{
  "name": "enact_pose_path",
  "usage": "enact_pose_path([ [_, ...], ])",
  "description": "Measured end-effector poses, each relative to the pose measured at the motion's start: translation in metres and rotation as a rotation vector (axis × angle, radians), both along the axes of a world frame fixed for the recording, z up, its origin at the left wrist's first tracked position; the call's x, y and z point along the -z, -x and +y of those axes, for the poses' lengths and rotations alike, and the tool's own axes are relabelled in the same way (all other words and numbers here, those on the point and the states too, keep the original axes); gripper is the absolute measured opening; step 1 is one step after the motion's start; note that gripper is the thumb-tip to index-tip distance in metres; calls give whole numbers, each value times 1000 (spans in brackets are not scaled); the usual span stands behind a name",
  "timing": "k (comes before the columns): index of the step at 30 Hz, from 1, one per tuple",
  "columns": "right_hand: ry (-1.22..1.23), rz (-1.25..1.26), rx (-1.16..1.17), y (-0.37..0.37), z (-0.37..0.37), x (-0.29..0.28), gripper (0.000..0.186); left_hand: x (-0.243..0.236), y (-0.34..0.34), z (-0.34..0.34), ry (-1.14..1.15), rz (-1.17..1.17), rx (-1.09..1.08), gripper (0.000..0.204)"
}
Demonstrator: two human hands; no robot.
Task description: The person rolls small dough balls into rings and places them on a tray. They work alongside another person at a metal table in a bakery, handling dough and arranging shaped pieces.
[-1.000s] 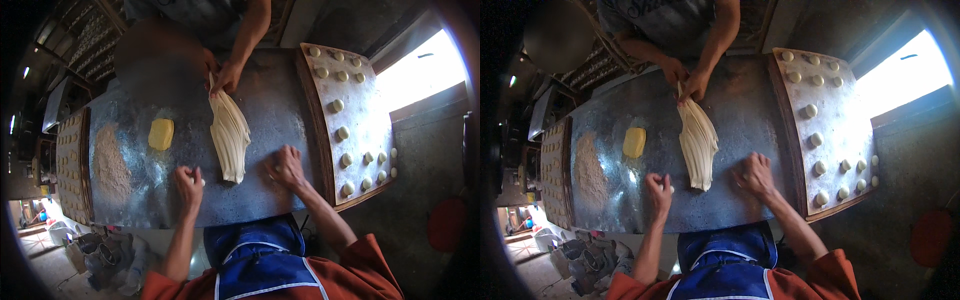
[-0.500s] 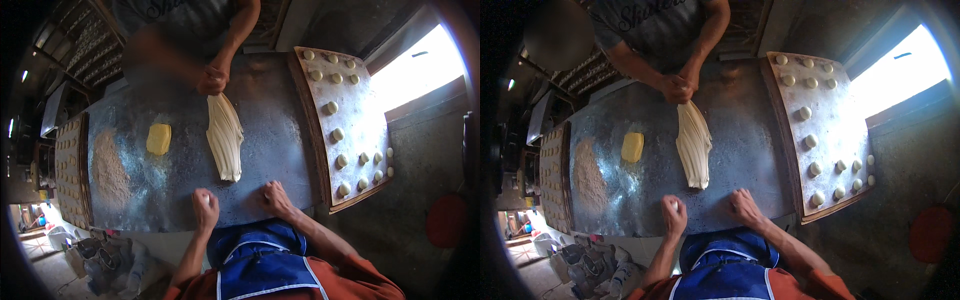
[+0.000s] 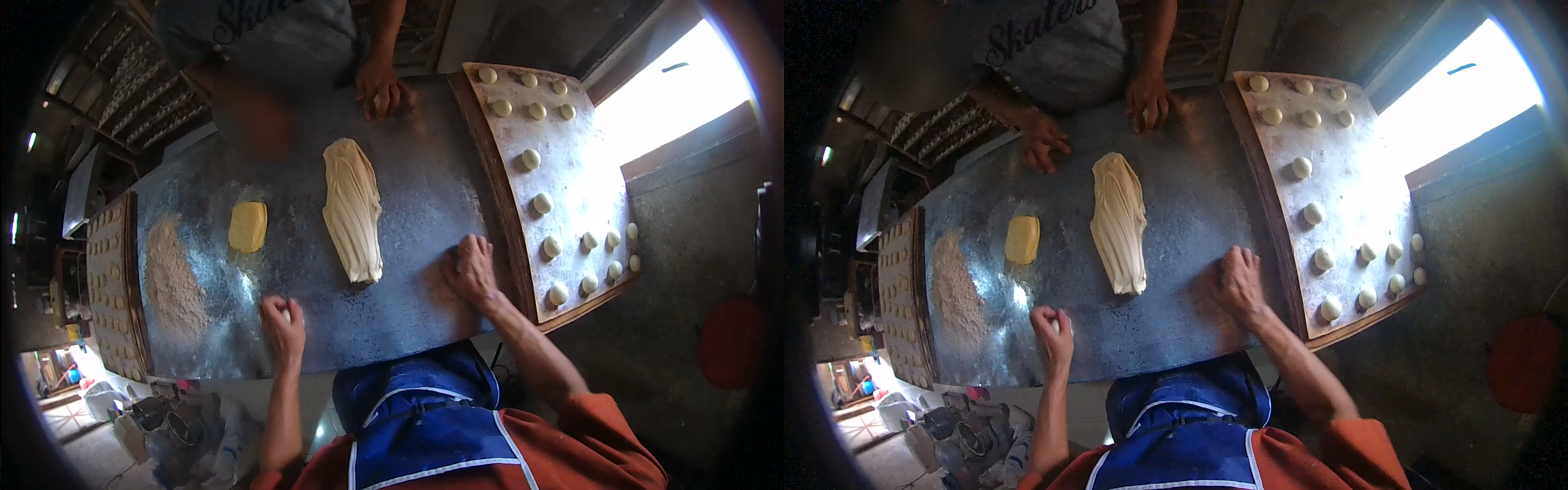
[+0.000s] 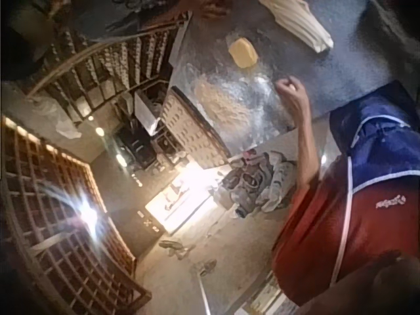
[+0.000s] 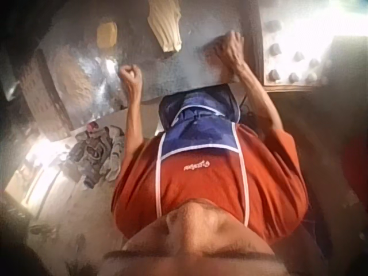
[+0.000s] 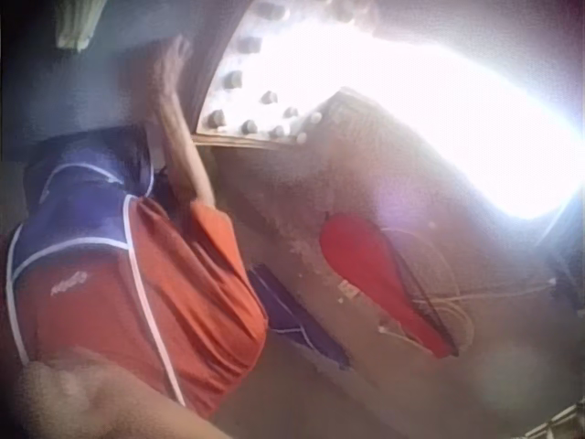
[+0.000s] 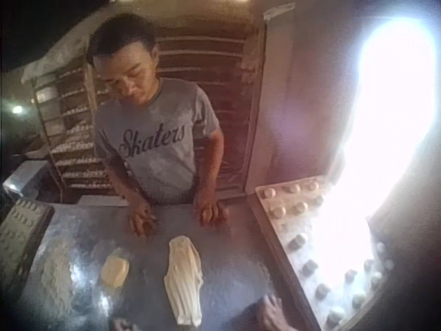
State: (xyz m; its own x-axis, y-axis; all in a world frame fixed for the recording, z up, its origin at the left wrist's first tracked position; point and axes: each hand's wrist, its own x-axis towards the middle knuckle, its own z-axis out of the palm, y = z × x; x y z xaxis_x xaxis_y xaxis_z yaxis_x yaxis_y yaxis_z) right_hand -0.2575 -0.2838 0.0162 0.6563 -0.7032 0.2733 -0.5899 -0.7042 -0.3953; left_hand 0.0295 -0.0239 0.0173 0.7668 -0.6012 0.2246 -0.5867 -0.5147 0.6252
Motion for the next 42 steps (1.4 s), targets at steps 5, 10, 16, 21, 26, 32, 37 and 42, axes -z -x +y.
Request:
enact_pose_path([
  [5, -194, -152, -167, 37, 59, 29, 32, 26, 48, 31, 78, -156, 228, 16],
  [10, 294, -27, 67, 32, 25, 34, 19, 11, 24, 31, -59, -27, -36, 17],
  [16, -66, -166, -17, 64, 41, 25, 23, -40, 3, 51, -258, -78, 370, 22],
  [21, -30, -89, 98, 36, 57, -13, 17, -62, 28, -43, -58, 200, 326, 48],
  [26, -152, -24, 97, 44, 59, -25, 15, -41, 73, -90, 44, 181, 265, 27],
  [32, -238, -153, 39, 52, 64, -45, 25, -208, 118, 14, 222, 291, 287, 25],
  [37, -182, -169, -201, 61, 78, -17, 28, -76, 61, 29, -50, 160, 221, 56],
  [42, -118, 166, -9, 19, 33, -12, 44, 4, -2, -54, -30, -128, -139, 49],
])
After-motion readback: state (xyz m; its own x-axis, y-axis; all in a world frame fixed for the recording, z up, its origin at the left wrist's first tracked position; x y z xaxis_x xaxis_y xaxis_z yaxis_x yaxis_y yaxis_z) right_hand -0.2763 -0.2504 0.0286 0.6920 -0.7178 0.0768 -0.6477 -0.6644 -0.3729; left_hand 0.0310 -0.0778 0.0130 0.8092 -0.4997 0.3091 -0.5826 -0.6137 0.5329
